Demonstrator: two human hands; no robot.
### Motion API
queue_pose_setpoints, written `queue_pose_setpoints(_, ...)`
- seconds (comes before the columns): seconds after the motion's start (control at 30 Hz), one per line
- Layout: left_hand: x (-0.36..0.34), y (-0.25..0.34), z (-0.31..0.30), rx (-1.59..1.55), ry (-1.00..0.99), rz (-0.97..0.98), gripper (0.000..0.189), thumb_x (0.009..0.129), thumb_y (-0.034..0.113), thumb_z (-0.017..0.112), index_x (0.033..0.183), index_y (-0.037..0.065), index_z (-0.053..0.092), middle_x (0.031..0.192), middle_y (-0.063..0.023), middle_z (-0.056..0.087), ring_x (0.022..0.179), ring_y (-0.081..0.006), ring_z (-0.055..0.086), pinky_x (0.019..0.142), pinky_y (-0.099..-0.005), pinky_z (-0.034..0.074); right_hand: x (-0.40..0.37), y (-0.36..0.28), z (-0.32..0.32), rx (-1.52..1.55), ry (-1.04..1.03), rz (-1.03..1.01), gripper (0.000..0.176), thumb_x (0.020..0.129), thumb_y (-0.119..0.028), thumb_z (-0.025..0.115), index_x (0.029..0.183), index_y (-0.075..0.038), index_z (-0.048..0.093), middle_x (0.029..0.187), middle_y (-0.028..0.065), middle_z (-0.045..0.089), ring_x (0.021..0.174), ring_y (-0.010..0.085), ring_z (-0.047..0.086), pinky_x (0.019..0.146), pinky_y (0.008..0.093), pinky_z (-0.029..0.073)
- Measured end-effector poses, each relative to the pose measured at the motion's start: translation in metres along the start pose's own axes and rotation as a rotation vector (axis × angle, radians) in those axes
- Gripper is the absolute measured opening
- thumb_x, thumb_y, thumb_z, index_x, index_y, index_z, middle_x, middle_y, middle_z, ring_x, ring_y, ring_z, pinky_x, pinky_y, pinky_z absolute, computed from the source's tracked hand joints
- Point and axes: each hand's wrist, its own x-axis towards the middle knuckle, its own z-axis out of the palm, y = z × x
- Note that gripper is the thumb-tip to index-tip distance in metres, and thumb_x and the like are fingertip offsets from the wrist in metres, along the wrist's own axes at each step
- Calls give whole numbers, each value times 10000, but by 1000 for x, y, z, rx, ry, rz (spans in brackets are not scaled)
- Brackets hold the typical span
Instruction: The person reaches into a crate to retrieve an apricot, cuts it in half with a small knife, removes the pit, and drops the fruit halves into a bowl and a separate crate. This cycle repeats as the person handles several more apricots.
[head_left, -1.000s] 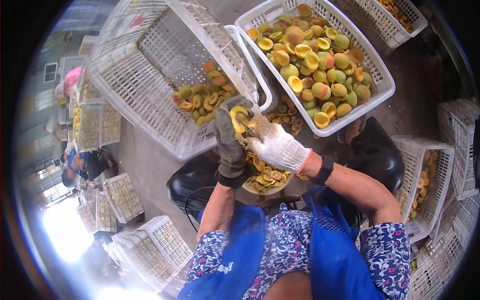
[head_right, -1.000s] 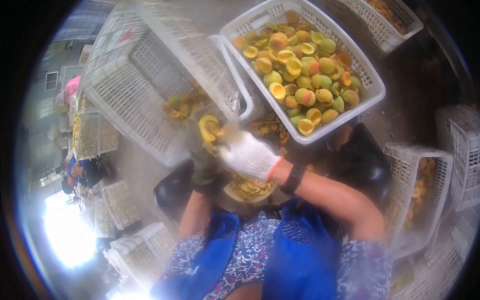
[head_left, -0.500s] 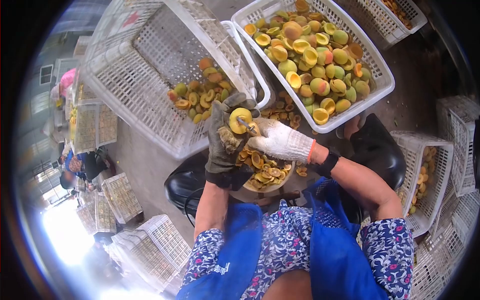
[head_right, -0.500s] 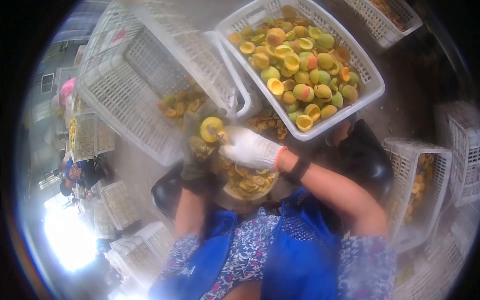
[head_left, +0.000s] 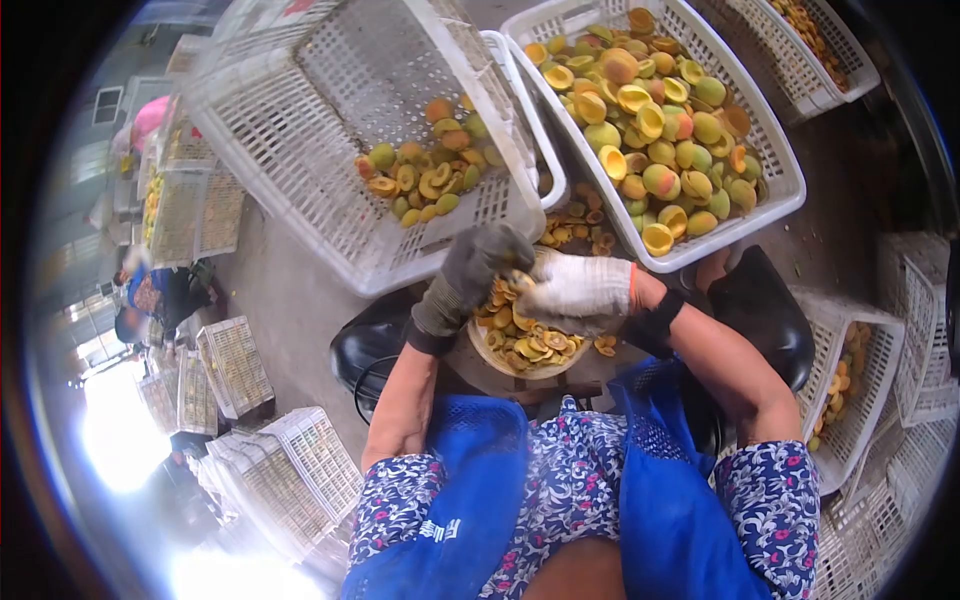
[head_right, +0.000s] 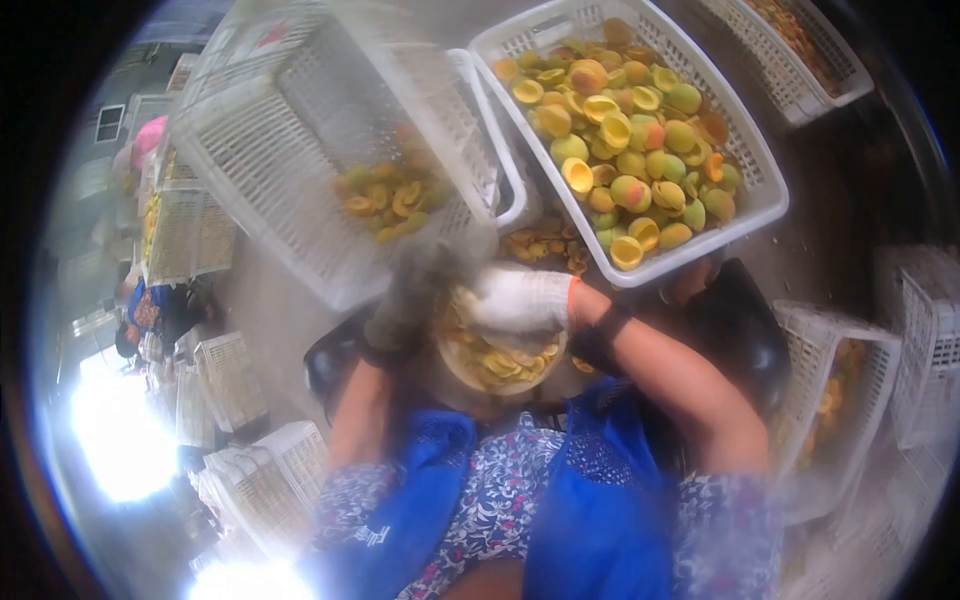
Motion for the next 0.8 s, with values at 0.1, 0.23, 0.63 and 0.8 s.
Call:
queue_pose_setpoints(0.1,-18,-2,-5,570,-34,265,400,974,320,407,854,4,620,796,-139,627,752,-270,607,701,-359,473,14,41,37,-686,-155,3,280,852,-185,465,1016,-47,646,970,187,660,906,330,641,788,405,493)
queue_pose_setpoints(0.23,-13,25,-1,438,62,-96,347,972,284,420,911,0,610,877,-162,637,813,-295,606,716,-368,467,15,46,36,-723,-142,276,316,849,-164,469,1080,-28,637,970,195,663,896,329,651,762,399,507)
queue_pose_setpoints(0.63,104,-126,-186,1043,603,229,313,920,280,470,1065,44,616,1007,-152,667,995,-305,619,834,-418,469,24,68,19,-575,132,73,303,803,-240,506,921,33,562,756,237,626,727,402,630,648,472,512)
queue_pose_setpoints(0.8,89,-170,-202,1102,514,-440,441,851,375,528,1172,75,561,1174,-168,593,1093,-333,557,904,-437,433,23,68,18,-574,189,72,280,812,-249,511,918,5,566,739,224,629,703,399,630,636,464,518)
